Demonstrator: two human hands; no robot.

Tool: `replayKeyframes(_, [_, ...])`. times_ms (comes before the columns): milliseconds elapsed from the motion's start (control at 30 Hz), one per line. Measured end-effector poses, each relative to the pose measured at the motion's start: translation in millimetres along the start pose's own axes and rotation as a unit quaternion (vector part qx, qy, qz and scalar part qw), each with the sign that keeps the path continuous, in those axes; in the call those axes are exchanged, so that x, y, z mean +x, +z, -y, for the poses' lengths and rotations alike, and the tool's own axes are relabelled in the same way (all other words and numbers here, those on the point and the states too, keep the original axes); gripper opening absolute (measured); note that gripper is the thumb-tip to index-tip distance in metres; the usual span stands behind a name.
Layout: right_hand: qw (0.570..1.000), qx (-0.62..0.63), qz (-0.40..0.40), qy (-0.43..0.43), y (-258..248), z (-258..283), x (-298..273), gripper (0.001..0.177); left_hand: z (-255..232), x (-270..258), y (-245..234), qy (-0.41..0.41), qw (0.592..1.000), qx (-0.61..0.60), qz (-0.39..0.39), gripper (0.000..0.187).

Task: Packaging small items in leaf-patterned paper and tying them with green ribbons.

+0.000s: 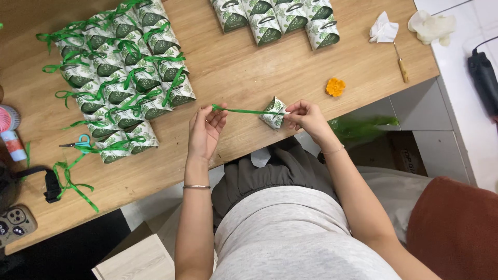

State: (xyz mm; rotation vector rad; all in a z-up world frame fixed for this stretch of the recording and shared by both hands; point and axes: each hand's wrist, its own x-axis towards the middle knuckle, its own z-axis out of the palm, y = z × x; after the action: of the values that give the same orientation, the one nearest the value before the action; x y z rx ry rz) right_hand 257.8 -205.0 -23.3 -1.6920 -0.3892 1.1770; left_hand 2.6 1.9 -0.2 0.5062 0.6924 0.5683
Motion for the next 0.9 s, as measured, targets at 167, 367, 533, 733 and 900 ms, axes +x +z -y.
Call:
replayKeyframes(167, [0.992, 0.124, -0.017, 0.002, -13.5, 27.1, -39.4, 0.014, -3.0, 7.4, 15.7, -0.004, 0.999, 0.004, 0.033, 0.021])
replayKeyframes(367, [0.958, 0.287, -0.008, -0.027, -16.1, 38.6, -78.3, 0.017, -4.3, 13.7, 47.8, 0.014, 0.991, 0.09, 0.099, 0.026])
replayKeyframes(533, [0.93, 0.362, 0.0, -0.059, -0.3, 50.1, -88.9, 0.024, 1.7, 16.7, 65.2, 0.025, 0.983, 0.151, 0.106, 0.029])
replayKeyframes(733, [0.929, 0.362, -0.023, -0.074, 9.4, 39.4, -83.7, 0.027, 13.1, 21.9, 70.1, -0.039, 0.976, 0.158, 0.146, 0.023])
replayKeyframes(900, [0.939, 0.307, -0.052, -0.144, 18.1, 41.2, -77.5, 0.019, 15.2, 21.7, 82.5, 0.003, 0.955, 0.221, 0.2, 0.015])
